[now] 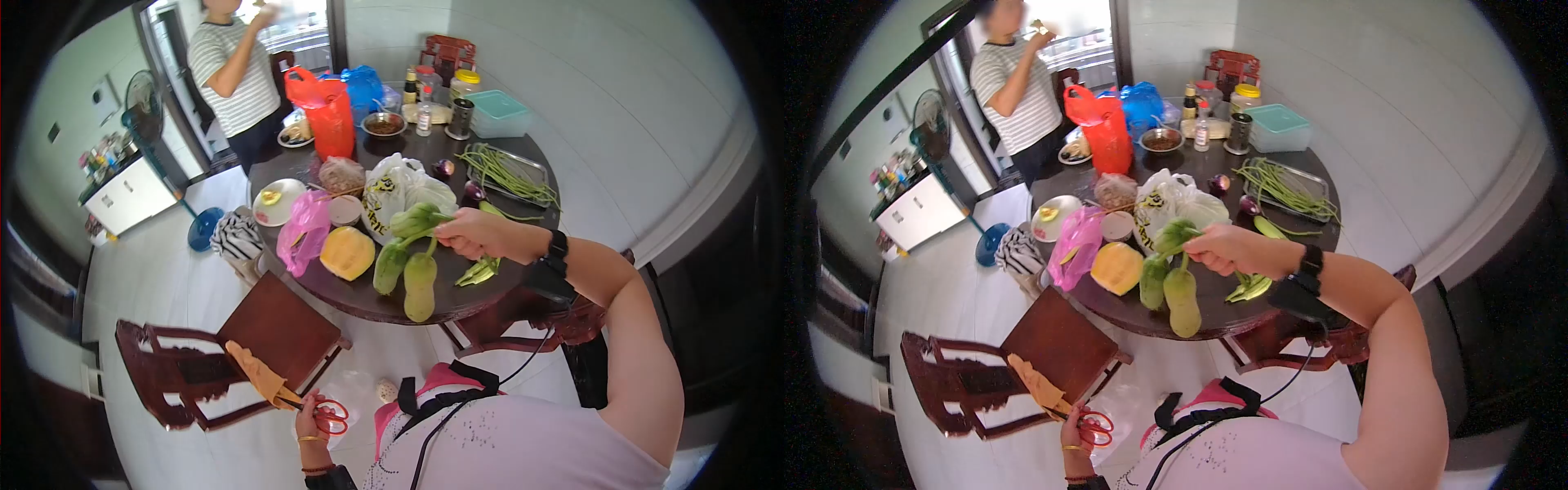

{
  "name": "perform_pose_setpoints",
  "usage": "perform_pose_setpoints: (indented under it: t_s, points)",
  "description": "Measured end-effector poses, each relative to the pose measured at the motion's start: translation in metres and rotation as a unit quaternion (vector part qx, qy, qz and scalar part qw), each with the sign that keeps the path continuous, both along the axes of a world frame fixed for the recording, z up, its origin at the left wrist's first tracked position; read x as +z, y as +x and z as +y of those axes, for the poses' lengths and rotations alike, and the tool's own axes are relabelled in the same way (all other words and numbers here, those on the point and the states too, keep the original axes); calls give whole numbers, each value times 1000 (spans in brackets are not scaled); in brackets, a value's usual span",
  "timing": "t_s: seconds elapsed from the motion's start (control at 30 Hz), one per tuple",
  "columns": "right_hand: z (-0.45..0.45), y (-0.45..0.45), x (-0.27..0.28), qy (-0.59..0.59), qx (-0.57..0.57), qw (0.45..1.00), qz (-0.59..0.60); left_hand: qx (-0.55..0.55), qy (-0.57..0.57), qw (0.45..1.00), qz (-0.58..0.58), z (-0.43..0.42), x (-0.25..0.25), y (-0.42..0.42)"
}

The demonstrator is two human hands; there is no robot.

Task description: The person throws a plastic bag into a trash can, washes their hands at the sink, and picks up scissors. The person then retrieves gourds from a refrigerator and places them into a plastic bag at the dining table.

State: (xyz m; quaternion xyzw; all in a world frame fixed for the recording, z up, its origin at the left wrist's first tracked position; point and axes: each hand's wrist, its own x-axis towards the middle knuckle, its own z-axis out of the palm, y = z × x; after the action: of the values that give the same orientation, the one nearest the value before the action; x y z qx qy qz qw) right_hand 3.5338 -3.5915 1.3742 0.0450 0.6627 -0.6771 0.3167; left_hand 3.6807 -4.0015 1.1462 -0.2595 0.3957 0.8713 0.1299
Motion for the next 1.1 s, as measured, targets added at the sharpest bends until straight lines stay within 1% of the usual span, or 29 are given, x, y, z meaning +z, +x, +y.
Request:
perform_pose_setpoints:
  t_s: [0.03,0.13,0.17,0.27,0.37,0.5,0.57,0.63,0.7,0.73,0.8,0.83,0.9,0.93,0.97,1.03,1.07,1.1]
  points:
    - [-4,-10,-1,-2,-14,1000,-2,-17,8,1000,0,3,3,-14]
    - [-2,-52,-10,-35,1,999,-22,-52,-23,998,-17,17,3,-74]
    - [6,-62,-19,-32,-14,999,-25,-64,-35,997,-14,23,2,-91]
    - [30,-92,-33,-44,-46,997,-35,-77,-11,997,-8,42,3,-134]
    - [56,-118,-38,-45,-38,997,-53,-81,-15,996,-15,58,-2,-168]
    - [108,-170,-46,-34,-40,995,-83,-129,-17,991,-20,93,-9,-234]
    - [132,-184,-50,12,-54,995,-79,-156,-42,986,-46,118,-9,-263]
    - [161,-199,-73,4,-70,993,-96,-183,-51,980,-52,142,-11,-289]
    - [185,-212,-91,43,-86,989,-111,-209,-52,975,-49,164,-16,-320]
    - [193,-216,-98,40,-93,988,-120,-213,-51,974,-55,173,-16,-331]
    - [202,-216,-109,107,-64,982,-139,-226,-68,970,-59,188,-12,-347]
    - [208,-218,-114,103,-65,982,-146,-231,-85,968,-56,193,-10,-356]
    - [218,-223,-126,151,-15,979,-136,-237,-105,964,-54,198,-3,-377]
    - [227,-229,-145,183,8,975,-123,-229,-101,967,-48,200,3,-389]
    - [233,-226,-161,177,5,976,-124,-220,-97,970,-41,202,9,-395]
    - [238,-219,-183,246,0,967,-66,-217,-98,971,-41,206,19,-403]
    - [241,-218,-195,223,-9,968,-111,-215,-105,970,-48,206,17,-406]
    - [241,-217,-203,203,-22,974,-100,-212,-112,969,-57,207,14,-408]
